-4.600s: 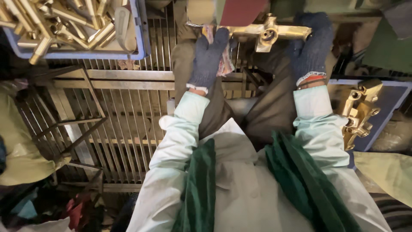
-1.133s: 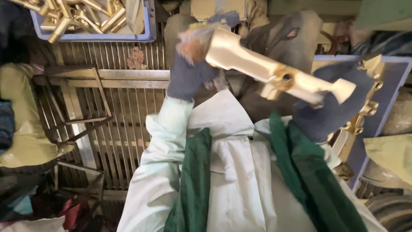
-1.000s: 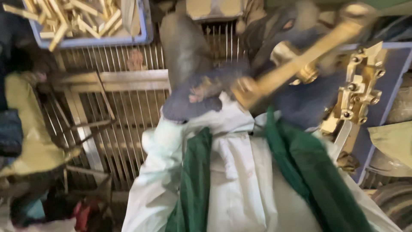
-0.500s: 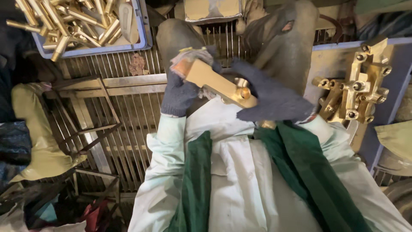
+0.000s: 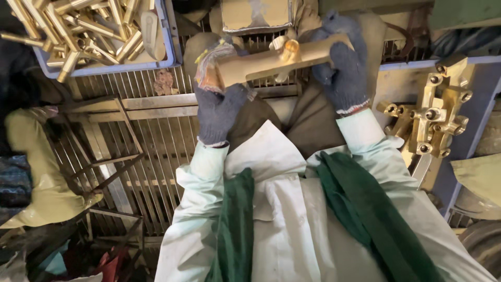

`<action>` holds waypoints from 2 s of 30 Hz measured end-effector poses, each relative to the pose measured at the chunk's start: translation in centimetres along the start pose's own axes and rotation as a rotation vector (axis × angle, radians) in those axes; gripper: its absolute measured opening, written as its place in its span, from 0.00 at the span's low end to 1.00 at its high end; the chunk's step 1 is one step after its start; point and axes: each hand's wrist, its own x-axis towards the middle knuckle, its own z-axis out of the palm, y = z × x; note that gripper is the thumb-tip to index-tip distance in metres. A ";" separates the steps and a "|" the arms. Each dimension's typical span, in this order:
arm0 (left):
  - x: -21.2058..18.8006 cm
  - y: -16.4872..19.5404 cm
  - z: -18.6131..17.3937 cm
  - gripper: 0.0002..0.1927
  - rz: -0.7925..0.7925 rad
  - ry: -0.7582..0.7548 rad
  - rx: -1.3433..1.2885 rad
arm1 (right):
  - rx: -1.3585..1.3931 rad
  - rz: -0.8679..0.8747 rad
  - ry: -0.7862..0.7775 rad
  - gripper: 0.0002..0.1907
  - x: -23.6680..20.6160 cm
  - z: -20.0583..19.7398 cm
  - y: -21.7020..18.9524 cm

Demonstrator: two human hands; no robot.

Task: The person sits on the floor and uses a cloth to rub and polish brass-colored metal parts against a grinding wheel. They handle the parts one at a time, rotating them to polish different surfaces, and place finished pieces into a nearby tray.

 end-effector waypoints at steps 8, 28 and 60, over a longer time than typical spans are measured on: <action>5.7 -0.4 3.0 0.16 0.049 0.120 0.093 | -0.038 0.162 0.197 0.15 7.2 -1.2 1.5; 11.5 -8.2 3.3 0.18 -0.183 0.497 -0.059 | 0.025 0.400 0.374 0.11 12.7 -1.5 4.3; 12.1 -16.1 6.5 0.29 -0.614 0.169 -1.237 | -1.278 -0.464 0.277 0.21 3.6 8.1 -2.3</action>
